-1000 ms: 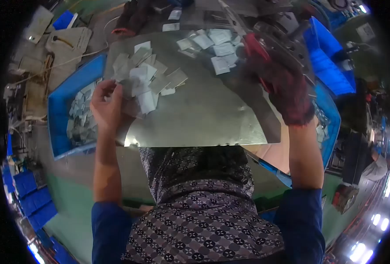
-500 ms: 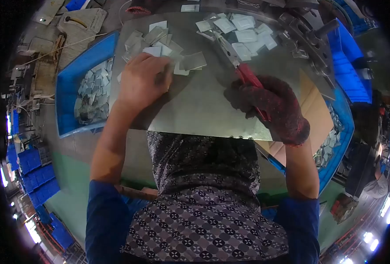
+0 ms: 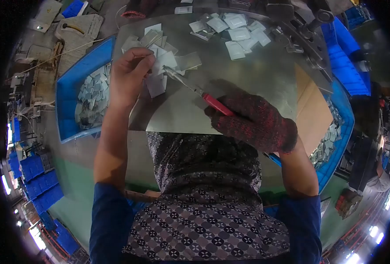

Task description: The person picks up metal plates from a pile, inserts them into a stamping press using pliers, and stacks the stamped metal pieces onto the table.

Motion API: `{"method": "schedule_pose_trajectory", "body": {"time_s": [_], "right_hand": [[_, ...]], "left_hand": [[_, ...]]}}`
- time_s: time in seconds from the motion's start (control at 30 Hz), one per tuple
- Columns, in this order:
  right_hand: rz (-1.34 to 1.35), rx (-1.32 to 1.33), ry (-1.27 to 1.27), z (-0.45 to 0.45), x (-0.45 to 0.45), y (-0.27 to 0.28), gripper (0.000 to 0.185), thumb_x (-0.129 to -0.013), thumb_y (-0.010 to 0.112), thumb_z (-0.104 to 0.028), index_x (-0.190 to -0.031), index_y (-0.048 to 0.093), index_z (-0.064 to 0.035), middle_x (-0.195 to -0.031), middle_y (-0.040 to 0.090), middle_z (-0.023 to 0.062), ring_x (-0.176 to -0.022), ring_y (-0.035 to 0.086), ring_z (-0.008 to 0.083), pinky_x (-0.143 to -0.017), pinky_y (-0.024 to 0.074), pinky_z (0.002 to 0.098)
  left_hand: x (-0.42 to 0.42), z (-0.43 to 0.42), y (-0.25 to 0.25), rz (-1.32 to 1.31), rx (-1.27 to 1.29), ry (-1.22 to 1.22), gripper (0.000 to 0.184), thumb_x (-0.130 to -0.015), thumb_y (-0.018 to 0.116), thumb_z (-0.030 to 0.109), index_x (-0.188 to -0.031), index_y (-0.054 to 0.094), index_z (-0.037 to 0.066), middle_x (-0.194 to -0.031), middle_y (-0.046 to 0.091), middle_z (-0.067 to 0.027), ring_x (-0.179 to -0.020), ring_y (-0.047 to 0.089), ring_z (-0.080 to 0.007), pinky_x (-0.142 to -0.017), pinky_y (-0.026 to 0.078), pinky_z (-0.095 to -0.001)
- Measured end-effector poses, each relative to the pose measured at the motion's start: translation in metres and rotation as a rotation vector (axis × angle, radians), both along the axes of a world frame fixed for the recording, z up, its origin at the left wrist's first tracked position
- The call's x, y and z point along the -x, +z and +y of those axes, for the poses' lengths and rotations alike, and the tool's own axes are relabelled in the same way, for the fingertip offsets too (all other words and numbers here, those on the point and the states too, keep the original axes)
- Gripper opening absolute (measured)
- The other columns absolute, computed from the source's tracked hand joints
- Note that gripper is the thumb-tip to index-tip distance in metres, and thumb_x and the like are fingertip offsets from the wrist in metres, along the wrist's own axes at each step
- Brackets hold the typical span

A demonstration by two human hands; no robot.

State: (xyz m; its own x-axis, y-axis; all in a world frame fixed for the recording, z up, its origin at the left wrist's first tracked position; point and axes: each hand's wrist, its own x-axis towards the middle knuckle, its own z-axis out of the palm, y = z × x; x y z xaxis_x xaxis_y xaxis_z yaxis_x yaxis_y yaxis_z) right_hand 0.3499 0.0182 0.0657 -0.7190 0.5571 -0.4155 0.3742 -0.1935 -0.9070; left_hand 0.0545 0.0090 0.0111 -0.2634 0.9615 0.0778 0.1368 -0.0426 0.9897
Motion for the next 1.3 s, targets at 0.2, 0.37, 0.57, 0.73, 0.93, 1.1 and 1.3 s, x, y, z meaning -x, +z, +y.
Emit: {"method": "schedule_pose_trajectory", "body": {"time_s": [0.2, 0.37, 0.57, 0.73, 0.93, 1.1, 1.3], "right_hand": [[0.091, -1.063, -0.06, 0.051, -0.024, 0.006, 0.028, -0.09, 0.062, -0.022, -0.111, 0.063, -0.0034, -0.094, 0.068, 0.0052, -0.067, 0.059, 0.0091, -0.056, 0.0468, 0.0233], [0.172, -0.6, -0.336, 0.109, -0.027, 0.046, 0.022, -0.094, 0.056, -0.025, -0.101, 0.065, -0.0058, -0.09, 0.068, 0.0046, -0.066, 0.059, 0.0108, -0.056, 0.0456, 0.0236], [0.078, -0.964, -0.29, 0.134, -0.029, 0.061, 0.028, -0.095, 0.054, -0.03, -0.098, 0.064, -0.0042, -0.08, 0.066, 0.0027, -0.051, 0.051, 0.0068, -0.042, 0.0363, 0.0204], [-0.053, -0.137, -0.489, 0.091, -0.047, 0.068, 0.043, -0.095, 0.05, -0.044, -0.087, 0.064, -0.0041, -0.076, 0.063, 0.0049, -0.044, 0.043, 0.0039, -0.037, 0.0302, 0.0181], [0.2, -0.127, -0.572, 0.12, -0.018, 0.061, 0.037, -0.092, 0.058, -0.041, -0.087, 0.065, -0.0055, -0.07, 0.062, 0.0007, -0.054, 0.054, 0.0079, -0.047, 0.0391, 0.02], [-0.242, -0.33, -0.64, 0.119, 0.002, 0.083, 0.036, -0.093, 0.054, -0.041, -0.097, 0.068, -0.0081, -0.079, 0.064, 0.0003, -0.055, 0.048, 0.0041, -0.044, 0.0339, 0.0175], [-0.205, -0.857, -0.171, 0.142, -0.039, 0.054, 0.022, -0.092, 0.058, -0.024, -0.098, 0.066, -0.004, -0.088, 0.067, 0.0037, -0.074, 0.062, 0.0111, -0.064, 0.0489, 0.0238]], "left_hand": [[0.026, -0.012, -0.022, 0.49, -0.214, 0.283, 0.014, -0.087, 0.068, 0.012, -0.092, 0.064, -0.001, -0.077, 0.062, -0.0003, -0.064, 0.05, -0.0052, -0.058, 0.042, -0.0208], [0.034, -0.014, -0.036, 0.365, -0.23, 0.338, 0.014, -0.086, 0.069, 0.013, -0.091, 0.064, 0.001, -0.076, 0.062, 0.0006, -0.065, 0.047, -0.0037, -0.059, 0.04, -0.0202], [0.029, -0.017, -0.032, 0.442, -0.23, 0.348, 0.015, -0.085, 0.07, 0.013, -0.091, 0.064, 0.0, -0.077, 0.062, 0.0002, -0.066, 0.048, -0.0049, -0.062, 0.041, -0.0204], [0.025, -0.017, -0.027, 0.449, -0.187, 0.347, 0.016, -0.084, 0.07, 0.013, -0.092, 0.064, 0.0, -0.078, 0.062, -0.0001, -0.066, 0.047, -0.0056, -0.062, 0.041, -0.0208], [0.028, -0.016, -0.03, 0.498, -0.201, 0.319, 0.016, -0.084, 0.07, 0.013, -0.092, 0.064, 0.0, -0.077, 0.062, -0.0003, -0.065, 0.047, -0.0057, -0.061, 0.04, -0.0211], [0.026, -0.018, -0.029, 0.476, -0.196, 0.323, 0.015, -0.084, 0.07, 0.013, -0.092, 0.065, 0.0, -0.077, 0.062, -0.0002, -0.064, 0.046, -0.0053, -0.06, 0.04, -0.021], [0.027, -0.019, -0.029, 0.48, -0.151, 0.321, 0.017, -0.084, 0.07, 0.013, -0.093, 0.064, 0.0, -0.078, 0.063, -0.001, -0.064, 0.047, -0.0053, -0.059, 0.04, -0.0209]]}}
